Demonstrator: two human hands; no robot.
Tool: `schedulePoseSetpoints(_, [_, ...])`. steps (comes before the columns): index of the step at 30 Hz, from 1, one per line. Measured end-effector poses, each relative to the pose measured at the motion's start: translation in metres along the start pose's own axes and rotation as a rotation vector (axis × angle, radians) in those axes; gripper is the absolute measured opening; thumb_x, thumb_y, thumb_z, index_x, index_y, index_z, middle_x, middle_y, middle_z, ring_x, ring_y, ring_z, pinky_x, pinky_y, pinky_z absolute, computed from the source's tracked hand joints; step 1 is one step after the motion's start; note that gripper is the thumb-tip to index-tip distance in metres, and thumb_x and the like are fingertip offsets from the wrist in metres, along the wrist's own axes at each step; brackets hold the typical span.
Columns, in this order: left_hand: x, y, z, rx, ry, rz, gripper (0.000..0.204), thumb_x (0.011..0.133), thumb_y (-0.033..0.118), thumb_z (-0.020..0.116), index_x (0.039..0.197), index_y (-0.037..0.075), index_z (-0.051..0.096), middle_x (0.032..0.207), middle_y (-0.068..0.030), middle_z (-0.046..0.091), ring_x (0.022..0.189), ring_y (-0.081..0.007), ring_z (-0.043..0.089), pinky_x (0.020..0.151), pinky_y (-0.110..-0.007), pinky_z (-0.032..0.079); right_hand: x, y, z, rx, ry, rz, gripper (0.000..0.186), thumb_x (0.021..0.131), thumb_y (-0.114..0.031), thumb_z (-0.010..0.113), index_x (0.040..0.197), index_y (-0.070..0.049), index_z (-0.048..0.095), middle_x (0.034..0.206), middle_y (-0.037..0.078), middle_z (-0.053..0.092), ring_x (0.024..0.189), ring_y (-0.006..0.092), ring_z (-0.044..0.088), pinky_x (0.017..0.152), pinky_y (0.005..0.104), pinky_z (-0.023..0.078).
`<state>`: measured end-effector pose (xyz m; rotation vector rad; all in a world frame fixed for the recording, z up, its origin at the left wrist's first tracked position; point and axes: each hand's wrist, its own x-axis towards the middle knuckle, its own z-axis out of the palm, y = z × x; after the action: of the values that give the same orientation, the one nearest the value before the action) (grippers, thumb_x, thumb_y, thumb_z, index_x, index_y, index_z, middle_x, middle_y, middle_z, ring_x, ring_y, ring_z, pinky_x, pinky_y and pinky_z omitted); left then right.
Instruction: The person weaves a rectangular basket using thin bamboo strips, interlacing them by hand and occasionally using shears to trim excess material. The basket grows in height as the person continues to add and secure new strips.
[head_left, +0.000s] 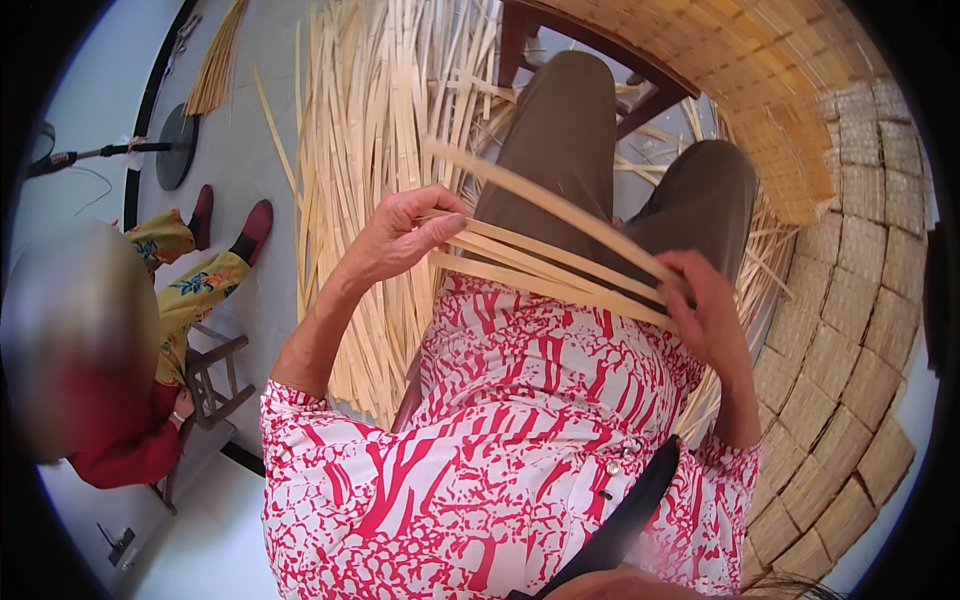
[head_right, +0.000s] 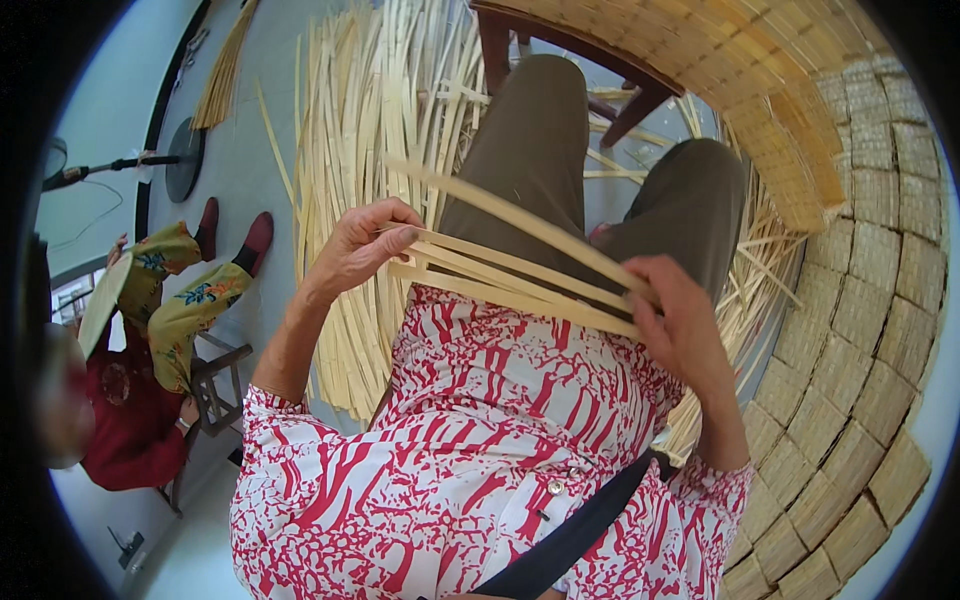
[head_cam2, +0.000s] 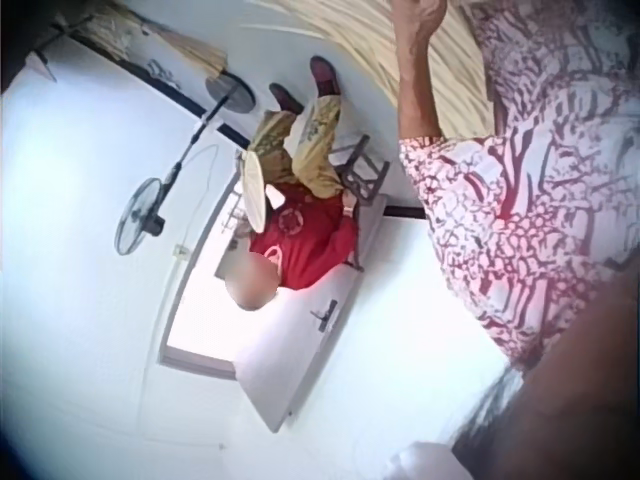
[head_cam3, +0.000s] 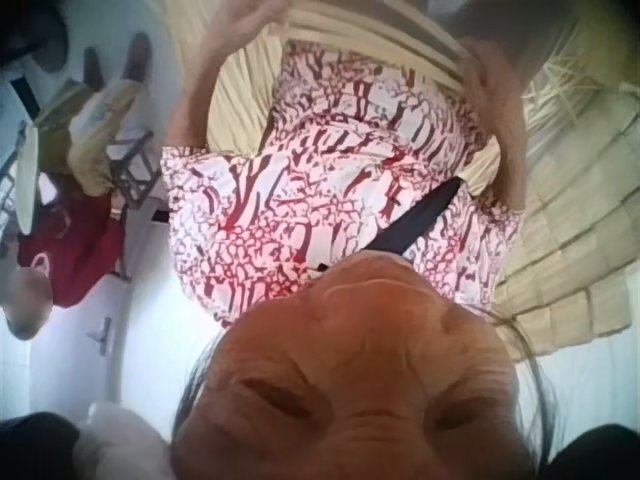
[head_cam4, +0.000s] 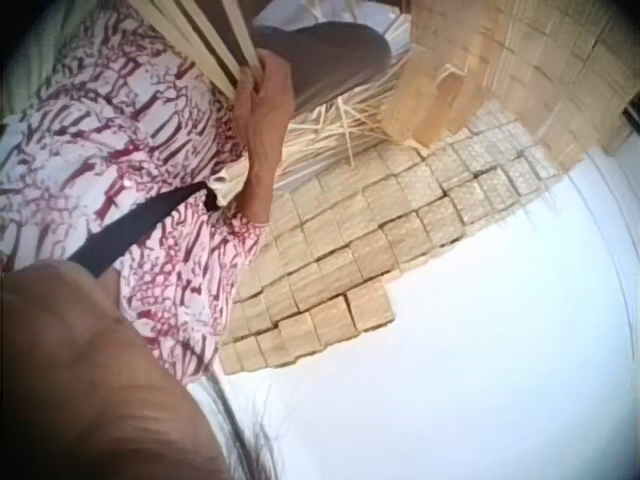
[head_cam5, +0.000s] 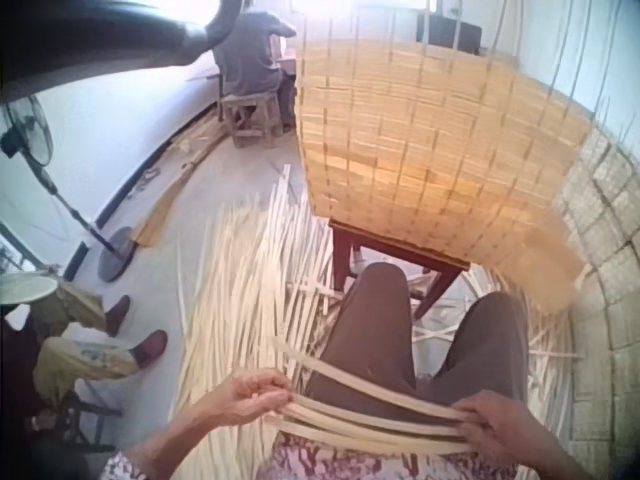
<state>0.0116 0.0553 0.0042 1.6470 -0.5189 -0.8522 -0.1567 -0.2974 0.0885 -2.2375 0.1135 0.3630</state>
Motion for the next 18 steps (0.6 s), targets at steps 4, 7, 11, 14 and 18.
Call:
schedulePoseSetpoints(4, [0.005, -0.014, -0.011, -0.393, 0.309, -0.029, 0.031, 0.102, 0.032, 0.056, 0.107, 0.003, 0.066, 0.094, -0.0018, 0.067, 0.081, -0.0094, 0.064, 0.075, -0.022, 0.050, -0.013, -0.004, 0.023, 0.012, -0.048, -0.048, 0.030, 0.093, -0.014, 0.062, 0.121, -0.002, 0.057, 0.107, 0.018, 0.064, 0.095, 0.0338, 0.066, 0.079, 0.0346, 0.053])
schedulePoseSetpoints(7, [0.010, -0.048, -0.032, -0.237, 0.539, -0.132, 0.029, 0.101, 0.029, 0.058, 0.108, 0.002, 0.066, 0.090, -0.0018, 0.068, 0.079, -0.0098, 0.064, 0.074, -0.022, 0.050, -0.017, -0.001, 0.040, 0.239, -0.066, 0.089, 0.030, 0.095, -0.015, 0.062, 0.121, -0.003, 0.057, 0.106, 0.018, 0.065, 0.095, 0.0349, 0.067, 0.080, 0.0351, 0.053])
schedulePoseSetpoints(11, [0.061, -0.077, -0.061, 0.011, 0.354, -0.091, 0.025, 0.099, 0.024, 0.060, 0.106, 0.002, 0.069, 0.087, -0.0018, 0.069, 0.078, -0.0085, 0.063, 0.071, -0.023, 0.050, -0.018, -0.004, 0.032, 0.159, -0.197, 0.089, 0.031, 0.093, -0.015, 0.066, 0.120, -0.003, 0.056, 0.105, 0.018, 0.067, 0.096, 0.0341, 0.068, 0.080, 0.0360, 0.053])
schedulePoseSetpoints(14, [0.120, -0.083, -0.071, 0.254, 0.257, -0.150, 0.024, 0.095, 0.022, 0.063, 0.103, 0.001, 0.071, 0.089, -0.0075, 0.073, 0.080, -0.0140, 0.066, 0.074, -0.030, 0.053, -0.020, -0.013, 0.029, 0.014, -0.185, -0.039, 0.030, 0.088, -0.009, 0.067, 0.117, -0.005, 0.059, 0.100, 0.017, 0.067, 0.087, 0.0346, 0.066, 0.076, 0.0386, 0.053])
schedulePoseSetpoints(18, [0.172, -0.129, -0.093, 0.788, 0.021, -0.090, 0.026, 0.087, 0.027, 0.066, 0.101, 0.006, 0.072, 0.091, -0.0170, 0.072, 0.086, -0.0332, 0.069, 0.076, -0.041, 0.054, -0.037, -0.009, 0.037, -0.055, -0.087, -0.119, 0.032, 0.085, -0.007, 0.070, 0.116, -0.007, 0.060, 0.092, 0.014, 0.066, 0.080, 0.0348, 0.063, 0.071, 0.0427, 0.052])
